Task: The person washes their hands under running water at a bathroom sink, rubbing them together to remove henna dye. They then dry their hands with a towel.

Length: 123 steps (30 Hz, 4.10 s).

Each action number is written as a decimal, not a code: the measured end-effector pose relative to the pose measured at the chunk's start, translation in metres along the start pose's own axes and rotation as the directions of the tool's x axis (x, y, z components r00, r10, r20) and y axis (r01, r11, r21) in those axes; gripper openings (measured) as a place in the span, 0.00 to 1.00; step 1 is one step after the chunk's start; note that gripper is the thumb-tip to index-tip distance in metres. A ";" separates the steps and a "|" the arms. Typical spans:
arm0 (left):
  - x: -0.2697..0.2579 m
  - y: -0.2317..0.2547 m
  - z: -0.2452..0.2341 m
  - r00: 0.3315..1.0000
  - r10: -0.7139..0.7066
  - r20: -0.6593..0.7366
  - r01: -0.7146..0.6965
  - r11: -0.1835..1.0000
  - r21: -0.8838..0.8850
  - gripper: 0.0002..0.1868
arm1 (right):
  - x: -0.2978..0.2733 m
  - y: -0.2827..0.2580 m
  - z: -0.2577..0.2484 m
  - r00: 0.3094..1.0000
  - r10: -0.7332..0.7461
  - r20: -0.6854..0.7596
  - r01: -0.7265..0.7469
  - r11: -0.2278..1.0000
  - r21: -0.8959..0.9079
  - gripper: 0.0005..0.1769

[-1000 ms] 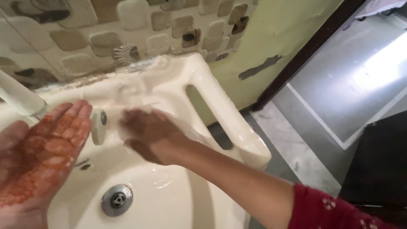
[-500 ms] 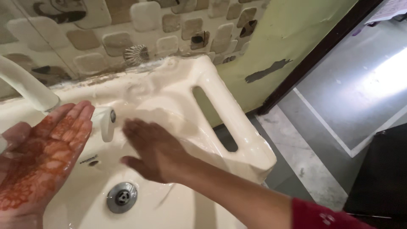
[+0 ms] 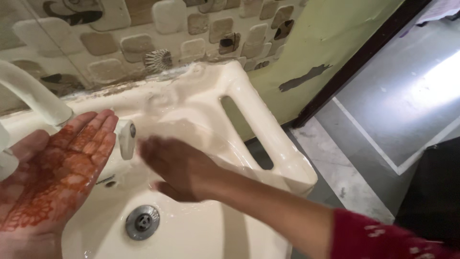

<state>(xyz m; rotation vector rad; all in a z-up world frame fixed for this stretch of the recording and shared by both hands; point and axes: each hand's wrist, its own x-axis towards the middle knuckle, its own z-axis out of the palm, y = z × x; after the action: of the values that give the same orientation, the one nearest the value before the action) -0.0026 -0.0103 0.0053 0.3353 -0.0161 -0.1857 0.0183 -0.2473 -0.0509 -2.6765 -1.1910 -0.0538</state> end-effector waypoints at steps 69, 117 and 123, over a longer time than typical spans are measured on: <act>0.005 -0.003 0.035 0.993 0.074 -0.093 -0.068 0.996 0.061 0.38 | -0.028 0.053 -0.017 0.885 -0.398 0.240 0.367 0.916 0.165 0.17; -0.017 -0.005 0.043 0.982 0.187 0.034 -0.176 0.962 -0.211 0.39 | 0.059 0.036 -0.001 0.807 0.472 -0.354 -0.467 0.878 0.106 0.45; -0.013 -0.004 0.047 0.983 0.182 0.013 -0.180 0.981 -0.077 0.38 | 0.000 0.006 -0.003 0.971 0.230 0.061 -0.232 0.972 0.030 0.45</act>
<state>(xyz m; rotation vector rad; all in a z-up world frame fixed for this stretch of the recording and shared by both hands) -0.0185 -0.0274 0.0487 0.2547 -0.0590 -0.0092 0.0231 -0.2522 -0.0489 -2.7809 -0.8770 0.0807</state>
